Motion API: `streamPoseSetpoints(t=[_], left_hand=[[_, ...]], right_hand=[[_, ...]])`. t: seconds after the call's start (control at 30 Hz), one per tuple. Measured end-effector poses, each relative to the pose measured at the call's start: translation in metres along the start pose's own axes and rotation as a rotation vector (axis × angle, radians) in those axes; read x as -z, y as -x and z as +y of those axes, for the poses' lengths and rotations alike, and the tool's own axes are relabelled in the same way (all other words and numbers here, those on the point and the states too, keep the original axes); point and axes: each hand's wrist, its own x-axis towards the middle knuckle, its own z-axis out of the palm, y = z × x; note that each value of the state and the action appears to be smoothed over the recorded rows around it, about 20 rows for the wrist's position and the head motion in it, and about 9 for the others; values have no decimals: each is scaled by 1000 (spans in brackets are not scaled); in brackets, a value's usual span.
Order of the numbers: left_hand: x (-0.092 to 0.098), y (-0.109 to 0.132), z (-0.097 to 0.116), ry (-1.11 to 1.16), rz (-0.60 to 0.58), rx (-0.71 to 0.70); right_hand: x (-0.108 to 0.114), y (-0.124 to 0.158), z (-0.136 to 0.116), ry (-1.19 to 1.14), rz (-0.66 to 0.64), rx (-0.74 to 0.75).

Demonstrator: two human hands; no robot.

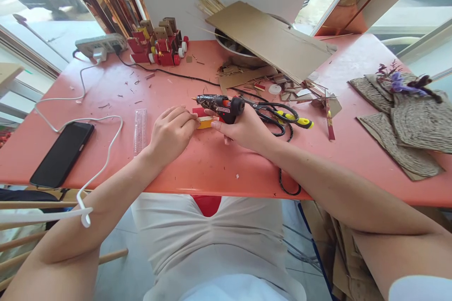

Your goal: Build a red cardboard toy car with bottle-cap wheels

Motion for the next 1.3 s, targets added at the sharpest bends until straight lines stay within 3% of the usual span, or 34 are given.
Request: streamPoseSetpoints(t=[0.17, 0.3, 0.47, 0.73, 1.1, 1.3], left_hand=[[-1, 4, -1, 78, -74, 115], [1, 6, 2, 68, -62, 111], [4, 7, 0, 115, -159, 179], [2, 6, -9, 102, -122, 91], [15, 7, -4, 96, -263, 115], [16, 7, 4, 90, -365, 242]], right_hand=[[1, 0, 1, 35, -2, 37], [1, 5, 1, -39, -46, 9], [0, 2, 5, -155, -47, 15], [-2, -2, 7, -249, -38, -23], [-4, -1, 7, -252, -18, -55], [-6, -1, 5, -267, 4, -59]])
